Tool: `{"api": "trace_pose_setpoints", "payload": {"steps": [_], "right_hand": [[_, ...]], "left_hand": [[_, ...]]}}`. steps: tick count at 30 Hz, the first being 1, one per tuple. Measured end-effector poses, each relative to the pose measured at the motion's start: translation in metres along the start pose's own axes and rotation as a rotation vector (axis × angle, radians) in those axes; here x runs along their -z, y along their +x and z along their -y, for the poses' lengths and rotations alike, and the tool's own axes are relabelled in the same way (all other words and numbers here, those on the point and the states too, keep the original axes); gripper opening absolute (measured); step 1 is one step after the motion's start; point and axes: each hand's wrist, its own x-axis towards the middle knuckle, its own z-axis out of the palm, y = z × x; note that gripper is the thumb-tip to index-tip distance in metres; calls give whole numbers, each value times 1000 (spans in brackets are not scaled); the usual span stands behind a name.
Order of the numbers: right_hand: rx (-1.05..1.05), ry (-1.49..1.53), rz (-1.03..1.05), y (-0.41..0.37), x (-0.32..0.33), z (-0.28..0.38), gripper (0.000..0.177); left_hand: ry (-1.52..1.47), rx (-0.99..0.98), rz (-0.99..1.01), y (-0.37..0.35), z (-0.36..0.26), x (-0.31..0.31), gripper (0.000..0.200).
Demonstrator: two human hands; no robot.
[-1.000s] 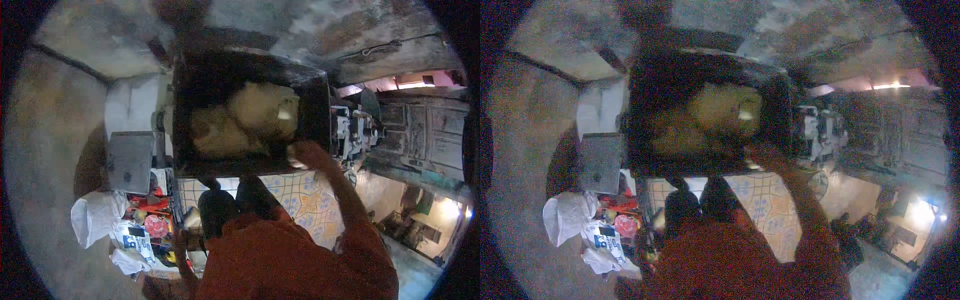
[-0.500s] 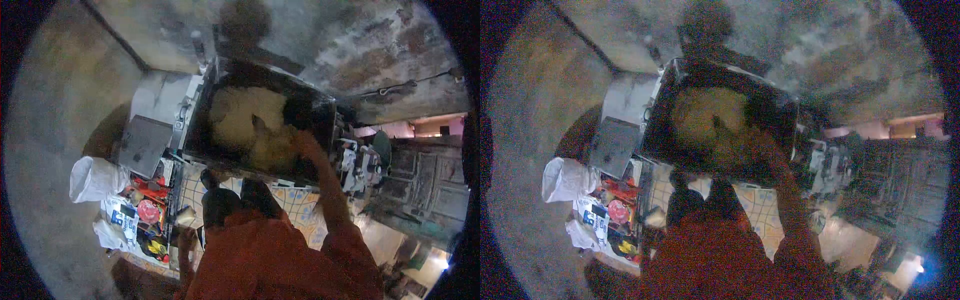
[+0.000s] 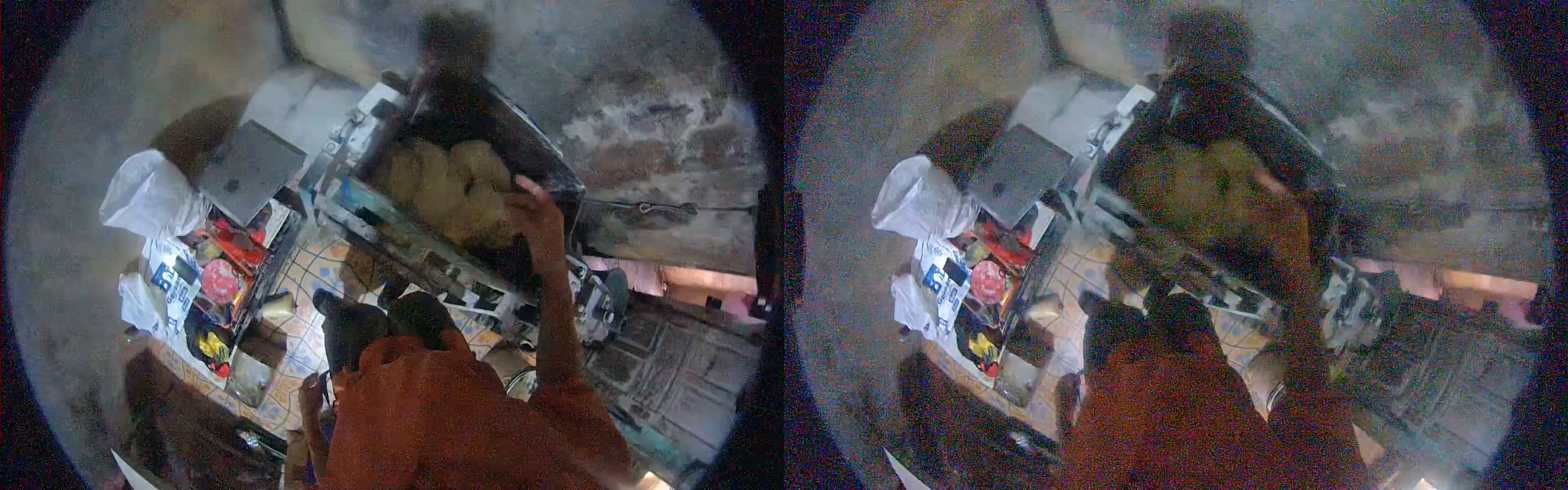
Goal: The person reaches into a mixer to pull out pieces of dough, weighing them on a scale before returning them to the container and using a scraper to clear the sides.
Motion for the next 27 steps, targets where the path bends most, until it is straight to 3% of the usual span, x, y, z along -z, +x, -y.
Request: {"api": "trace_pose_setpoints", "payload": {"steps": [1, 2, 3, 4, 5, 6, 7, 8, 9, 12, 14, 17, 20, 21, 24, 25, 27], "right_hand": [[21, -76, 82, -2, -13, 4, 48], [-22, 29, 122, -6, -33, 13, 49], [-69, 135, 167, -16, -59, 24, 50], [-121, 244, 216, -24, -83, 33, 52], [23, 62, 320, -24, -105, 22, 54], [184, -106, 397, -24, -127, 12, 56], [214, -148, 438, -38, -153, 31, 57], [73, 111, 515, -55, -178, 56, 59], [-84, 363, 563, -71, -204, 81, 61], [-184, 828, 746, -105, -258, 116, 64], [-295, 946, 870, -118, -274, 131, 66], [-300, 1028, 883, -130, -286, 149, 70], [-472, 1144, 863, -136, -286, 150, 72], [-369, 1133, 934, -136, -281, 146, 75], [-474, 1065, 800, -136, -269, 150, 74], [-422, 1061, 719, -137, -266, 144, 73], [-417, 1135, 586, -132, -256, 133, 72]], "left_hand": [[-54, -106, -72, -4, -11, 4, 34], [-107, -207, -150, -9, -7, 6, 35], [-427, -236, -228, 24, 63, -21, 36], [-331, -126, -199, -6, -55, 34, 37], [-569, -212, -241, -2, -87, 51, 38], [-426, -175, -278, -6, -121, 70, 38], [-492, -289, -268, -4, -141, 85, 38], [-556, -350, -268, -16, -183, 111, 40], [-509, -532, -263, -17, -199, 126, 44], [-400, -754, -349, -36, -256, 173, 45], [-417, -904, -392, -41, -269, 194, 42], [-318, -978, -400, -36, -254, 202, 33], [-305, -1064, -398, -42, -247, 206, 23], [-296, -1018, -391, -48, -251, 209, 19], [-375, -967, -383, -35, -250, 188, 16], [-409, -1035, -468, -29, -256, 180, 12], [-649, -894, -433, -19, -265, 161, 10]]}}
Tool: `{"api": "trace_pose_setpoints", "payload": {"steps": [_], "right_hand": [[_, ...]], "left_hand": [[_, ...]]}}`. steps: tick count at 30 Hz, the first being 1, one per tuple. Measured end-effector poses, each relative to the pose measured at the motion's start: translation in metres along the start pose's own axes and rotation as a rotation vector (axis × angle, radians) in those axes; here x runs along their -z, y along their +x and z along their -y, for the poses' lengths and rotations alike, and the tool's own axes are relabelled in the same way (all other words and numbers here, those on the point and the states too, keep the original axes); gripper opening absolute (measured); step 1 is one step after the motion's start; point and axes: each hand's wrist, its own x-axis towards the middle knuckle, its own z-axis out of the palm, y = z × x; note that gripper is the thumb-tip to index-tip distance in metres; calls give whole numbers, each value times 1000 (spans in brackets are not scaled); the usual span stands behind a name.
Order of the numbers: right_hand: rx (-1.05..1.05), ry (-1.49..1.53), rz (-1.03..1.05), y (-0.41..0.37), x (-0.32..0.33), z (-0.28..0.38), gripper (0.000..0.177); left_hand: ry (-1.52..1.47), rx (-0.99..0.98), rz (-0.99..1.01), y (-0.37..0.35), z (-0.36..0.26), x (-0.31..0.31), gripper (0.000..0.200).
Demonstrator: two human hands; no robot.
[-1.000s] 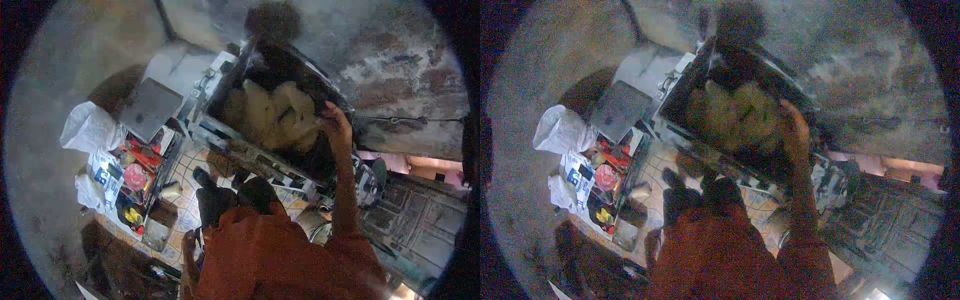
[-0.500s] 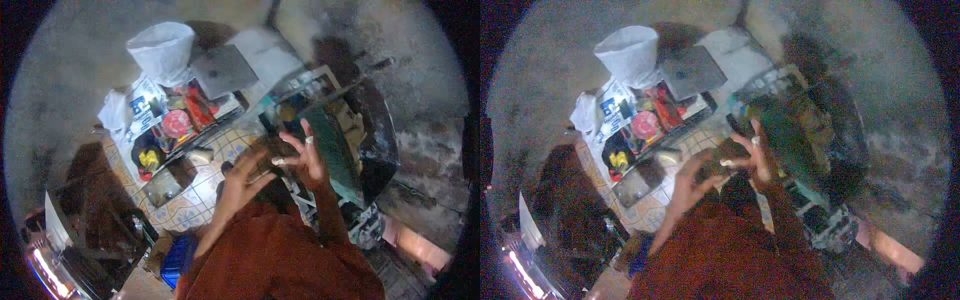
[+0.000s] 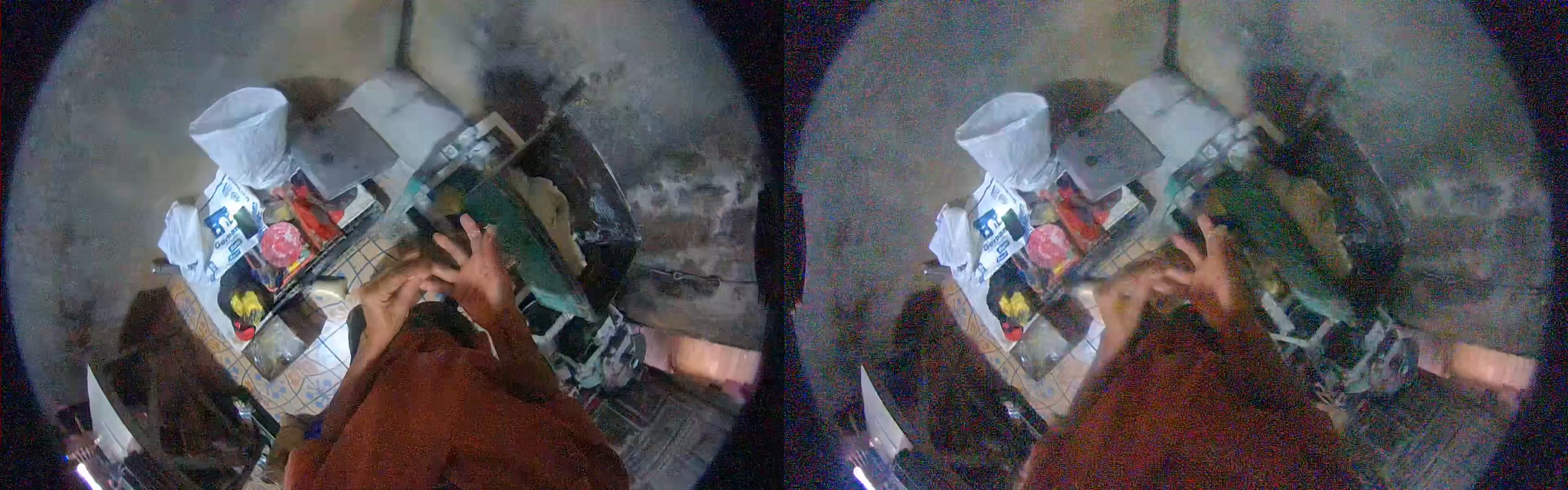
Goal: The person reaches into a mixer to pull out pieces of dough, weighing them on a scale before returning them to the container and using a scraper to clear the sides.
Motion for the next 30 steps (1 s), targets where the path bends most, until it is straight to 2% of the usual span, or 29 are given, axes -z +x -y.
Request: {"api": "trace_pose_setpoints", "payload": {"steps": [1, 2, 3, 5, 7, 9, 11, 12, 13, 15, 17, 18, 19, 20, 22, 23, 24, 25, 26, 29, 30], "right_hand": [[7, 97, -38, 0, 7, 8, 71], [72, 65, -189, -3, 1, 22, 69], [147, -88, -197, -6, 13, 31, 68], [292, -396, -208, -9, 35, 54, 66], [334, -897, -251, -12, 38, 74, 46], [577, -1372, -70, -8, 76, 74, 37], [892, -1492, 56, -6, 80, 77, 30], [798, -1491, 14, -9, 84, 77, 30], [703, -1486, -27, -13, 90, 81, 30], [705, -1412, -35, -15, 112, 86, 28], [658, -1246, -52, -18, 130, 92, 25], [685, -1342, -71, -21, 139, 99, 21], [651, -1151, -55, -25, 145, 102, 20], [617, -961, -40, -29, 148, 104, 20], [523, -1104, -113, -43, 159, 121, 20], [486, -1044, -258, -51, 169, 127, 19], [446, -980, -394, -60, 182, 134, 18], [405, -912, -521, -68, 195, 139, 17], [450, -915, -648, -76, 213, 149, 16], [546, -989, -932, -90, 265, 199, 21], [553, -1079, -940, -93, 285, 211, 22]], "left_hand": [[-83, 88, -51, 1, 1, -10, 10], [-175, 189, -142, 4, -4, -15, 11], [-287, 410, -177, 11, -6, -23, 14], [-369, 511, 21, 23, -1, -32, 21], [-463, 629, 107, 30, -18, -58, 27], [-559, 725, 172, 36, -34, -86, 32], [-668, 799, 212, 39, -39, -109, 36], [-545, 721, 265, 37, -29, -118, 38], [-572, 764, 286, 36, -28, -129, 39], [-623, 854, 328, 35, -27, -150, 41], [-583, 849, 461, 35, -28, -164, 46], [-557, 825, 528, 38, -36, -171, 49], [-535, 801, 597, 39, -40, -177, 52], [-698, 778, 692, 32, -20, -184, 65], [-546, 804, 804, 34, -19, -201, 71], [-470, 811, 853, 36, -19, -208, 74], [-572, 986, 859, 40, -34, -208, 76], [-482, 857, 903, 38, -26, -207, 74], [-390, 730, 937, 35, -13, -204, 73], [-434, 823, 672, 19, 5, -190, 67], [-392, 861, 601, 20, 5, -177, 66]]}}
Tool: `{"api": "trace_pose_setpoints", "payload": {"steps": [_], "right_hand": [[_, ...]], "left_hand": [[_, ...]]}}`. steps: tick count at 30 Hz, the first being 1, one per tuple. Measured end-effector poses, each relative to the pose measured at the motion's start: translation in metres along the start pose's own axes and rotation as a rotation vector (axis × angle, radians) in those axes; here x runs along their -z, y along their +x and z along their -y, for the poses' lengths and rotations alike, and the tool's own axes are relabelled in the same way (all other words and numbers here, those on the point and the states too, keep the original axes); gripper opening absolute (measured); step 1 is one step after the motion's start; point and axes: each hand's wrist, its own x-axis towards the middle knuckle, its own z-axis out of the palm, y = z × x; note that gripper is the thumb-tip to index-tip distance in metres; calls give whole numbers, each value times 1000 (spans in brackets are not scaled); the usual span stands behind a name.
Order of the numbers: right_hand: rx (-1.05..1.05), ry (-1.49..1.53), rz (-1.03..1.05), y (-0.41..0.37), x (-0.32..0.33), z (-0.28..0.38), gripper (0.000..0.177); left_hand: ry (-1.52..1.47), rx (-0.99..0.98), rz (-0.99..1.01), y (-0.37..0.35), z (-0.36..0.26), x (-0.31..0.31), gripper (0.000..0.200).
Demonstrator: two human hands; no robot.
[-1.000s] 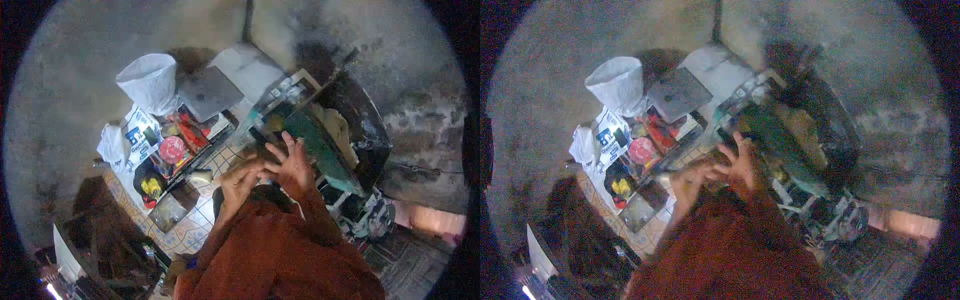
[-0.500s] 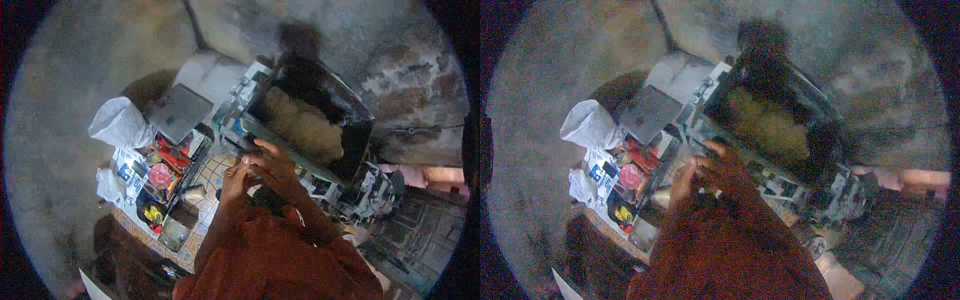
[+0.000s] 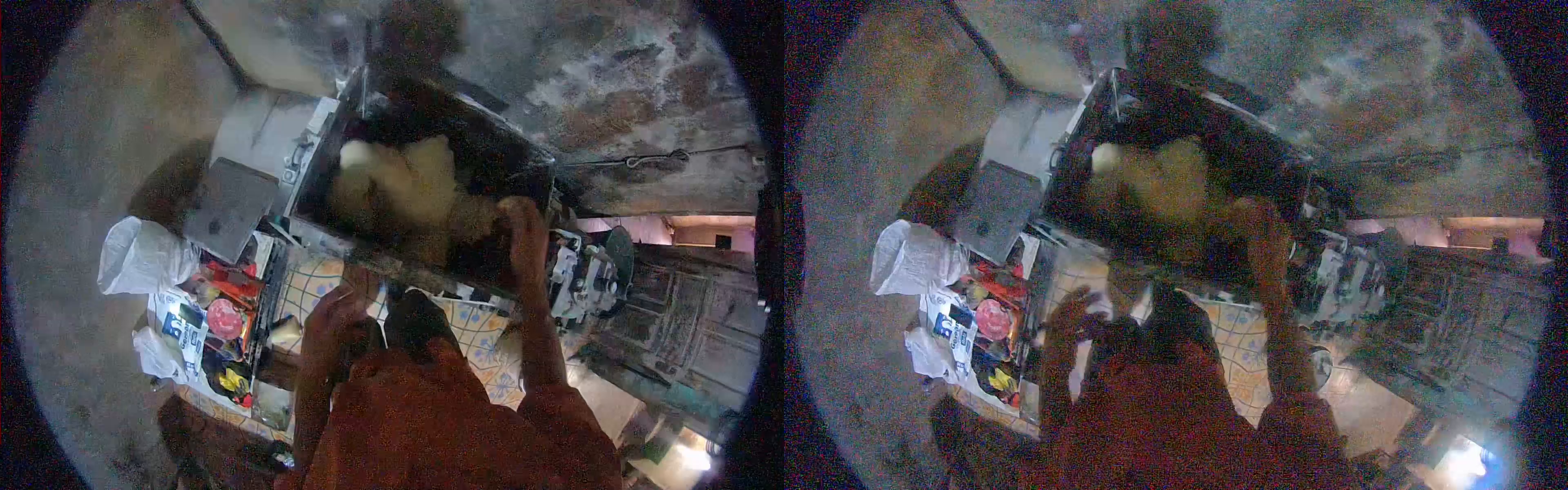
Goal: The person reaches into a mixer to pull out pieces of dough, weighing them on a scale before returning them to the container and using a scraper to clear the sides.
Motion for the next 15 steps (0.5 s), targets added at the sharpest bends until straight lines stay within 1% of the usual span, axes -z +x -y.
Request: {"api": "trace_pose_setpoints", "payload": {"steps": [1, 3, 5, 6, 7, 8, 9, 11, 13, 15], "right_hand": [[46, -74, 0, 14, 10, -12, 23], [455, -650, 17, 39, 23, -26, 22], [489, -873, 64, 55, 15, -26, 22], [313, -813, 97, 62, 3, -17, 21], [139, -750, 124, 69, -5, -14, 21], [301, -841, 86, 81, -19, -41, 23], [464, -929, 44, 92, -41, -89, 24], [616, -1068, 128, 95, -53, -107, 27], [578, -1171, 372, 92, -47, -111, 30], [570, -1248, 607, 101, -56, -95, 34]], "left_hand": [[-3, 26, -84, -7, 0, 13, 65], [-24, 48, -199, -17, 22, 51, 53], [138, 58, -391, -31, 32, 71, 59], [177, -4, -412, -42, 29, 71, 59], [147, 39, -450, -52, 45, 90, 61], [164, 27, -468, -63, 57, 101, 60], [181, 16, -484, -67, 64, 105, 60], [330, 93, -498, -67, 67, 105, 60], [329, 161, -480, -69, 78, 110, 59], [164, 186, -466, -70, 81, 104, 58]]}}
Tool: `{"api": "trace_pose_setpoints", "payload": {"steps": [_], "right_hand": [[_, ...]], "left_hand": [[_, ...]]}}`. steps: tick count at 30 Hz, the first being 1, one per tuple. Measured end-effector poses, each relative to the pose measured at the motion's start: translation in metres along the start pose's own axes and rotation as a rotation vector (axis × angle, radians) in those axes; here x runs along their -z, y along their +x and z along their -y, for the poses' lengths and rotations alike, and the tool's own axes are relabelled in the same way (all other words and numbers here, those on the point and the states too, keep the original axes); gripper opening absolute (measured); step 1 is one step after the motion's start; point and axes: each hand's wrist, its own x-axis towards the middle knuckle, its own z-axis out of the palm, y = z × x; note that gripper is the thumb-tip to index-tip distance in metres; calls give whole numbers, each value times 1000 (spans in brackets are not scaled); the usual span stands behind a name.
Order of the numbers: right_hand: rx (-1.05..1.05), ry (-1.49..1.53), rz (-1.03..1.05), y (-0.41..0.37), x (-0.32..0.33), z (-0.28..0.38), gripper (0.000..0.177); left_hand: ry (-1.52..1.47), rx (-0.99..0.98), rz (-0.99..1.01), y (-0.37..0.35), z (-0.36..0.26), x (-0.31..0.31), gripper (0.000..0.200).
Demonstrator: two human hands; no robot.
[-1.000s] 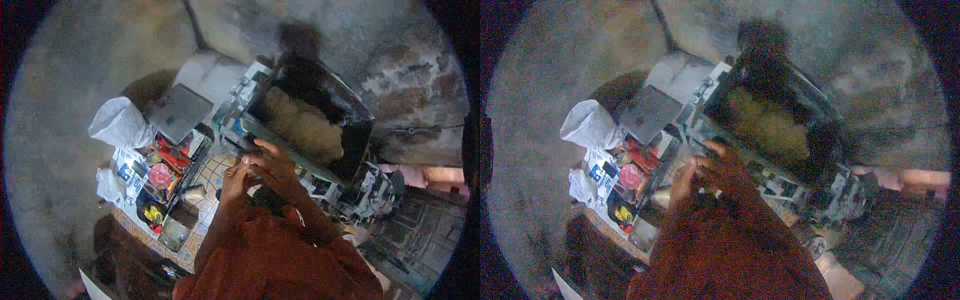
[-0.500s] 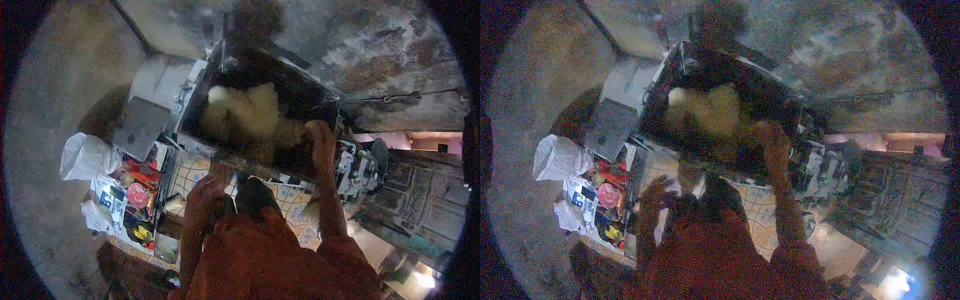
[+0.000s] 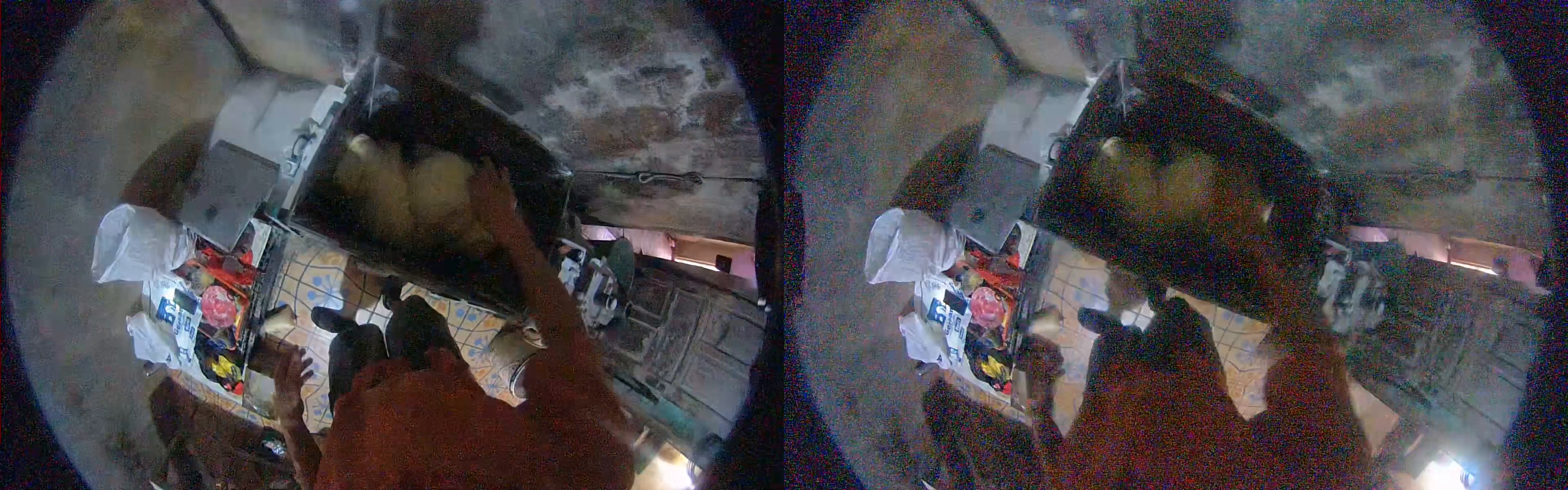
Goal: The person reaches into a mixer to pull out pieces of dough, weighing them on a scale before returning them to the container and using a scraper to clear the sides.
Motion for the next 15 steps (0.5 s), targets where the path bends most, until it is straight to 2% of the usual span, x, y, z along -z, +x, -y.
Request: {"api": "trace_pose_setpoints", "payload": {"steps": [2, 5, 6, 7, 8, 9, 10, 11, 12, 14, 15], "right_hand": [[137, 50, 34, -1, 14, 7, 35], [455, 260, -171, -42, 39, 12, 32], [-129, 836, 186, -46, 87, 32, 29], [-121, 802, -44, -47, 118, 54, 25], [-86, 800, -92, -48, 126, 66, 22], [-50, 796, -139, -48, 134, 77, 21], [-182, 974, -57, -48, 129, 88, 20], [-138, 1058, -39, -46, 126, 114, 20], [-110, 1137, -29, -48, 120, 139, 19], [-54, 1269, -10, -44, 110, 188, 18], [62, 1113, -15, -34, 104, 215, 19]], "left_hand": [[-6, -50, -80, -13, -1, -8, 54], [-136, -33, -93, 4, 44, 12, 49], [-155, 5, -85, 9, 49, 17, 45], [-701, -116, 79, 38, 127, 41, 43], [-380, -83, -50, 37, 110, 37, 42], [-62, -222, -113, 25, 88, 28, 37], [222, -153, -160, 29, 91, 31, 32], [-217, -339, -175, 23, 98, 27, 32], [130, -224, -204, 8, 72, 30, 31], [211, -390, -305, 10, 126, 47, 27], [57, -218, -310, -6, 107, 49, 26]]}}
